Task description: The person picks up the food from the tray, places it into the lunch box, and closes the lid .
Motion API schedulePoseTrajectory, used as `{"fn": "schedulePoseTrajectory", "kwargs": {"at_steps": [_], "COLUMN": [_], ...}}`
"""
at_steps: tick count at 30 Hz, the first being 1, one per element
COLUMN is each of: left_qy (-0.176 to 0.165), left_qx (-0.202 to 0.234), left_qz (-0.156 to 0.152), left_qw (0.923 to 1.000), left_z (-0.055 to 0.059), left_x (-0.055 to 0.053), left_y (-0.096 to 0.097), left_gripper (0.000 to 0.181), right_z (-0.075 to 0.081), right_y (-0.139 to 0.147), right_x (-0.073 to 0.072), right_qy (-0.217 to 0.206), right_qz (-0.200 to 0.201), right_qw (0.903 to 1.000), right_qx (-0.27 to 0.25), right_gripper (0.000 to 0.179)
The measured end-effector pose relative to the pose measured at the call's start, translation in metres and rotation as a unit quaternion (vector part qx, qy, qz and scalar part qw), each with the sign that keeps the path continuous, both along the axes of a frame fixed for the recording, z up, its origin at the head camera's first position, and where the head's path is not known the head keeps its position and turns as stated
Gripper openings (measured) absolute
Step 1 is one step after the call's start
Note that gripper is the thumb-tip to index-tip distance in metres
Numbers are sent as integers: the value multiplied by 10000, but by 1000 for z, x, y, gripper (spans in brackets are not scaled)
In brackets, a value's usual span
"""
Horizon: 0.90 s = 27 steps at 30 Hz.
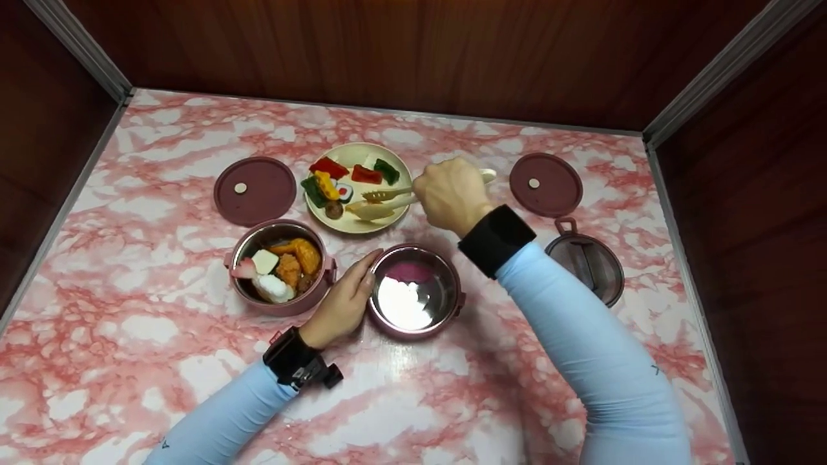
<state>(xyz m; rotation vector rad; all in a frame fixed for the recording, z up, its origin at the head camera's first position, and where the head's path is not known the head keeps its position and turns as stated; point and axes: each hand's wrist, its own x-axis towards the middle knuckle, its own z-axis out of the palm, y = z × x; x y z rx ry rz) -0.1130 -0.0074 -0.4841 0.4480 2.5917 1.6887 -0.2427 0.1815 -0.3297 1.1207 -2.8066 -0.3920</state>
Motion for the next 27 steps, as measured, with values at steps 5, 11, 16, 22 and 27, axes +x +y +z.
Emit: {"fn": "schedulePoseTrajectory", "kwargs": {"at_steps": [5, 11, 16, 22, 27], "left_qy": [60, -9, 86, 84, 49], "left_qx": [38, -22, -67, -27, -40], "left_qz": [14, -9, -21, -24, -8], "left_qw": [10000, 10000, 9999, 10000, 10000], "left_z": [-1, -1, -1, 0, 0], "left_x": [-1, 0, 0, 0, 0], "left_y": [0, 2, 0, 1, 1], "left_gripper": [46, 46, 46, 46, 46], "right_z": [7, 11, 11, 7, 5], "right_y": [-11, 6, 16, 21, 20], "right_x": [0, -7, -9, -6, -1], "right_qy": [45, -228, -400, -448, -107], "right_qz": [-272, -720, -898, -823, -598], "right_qw": [9996, 9964, 9940, 9948, 9978], "right_qx": [-90, -392, -487, -400, -277], "right_gripper": [12, 5, 2, 11, 17]}}
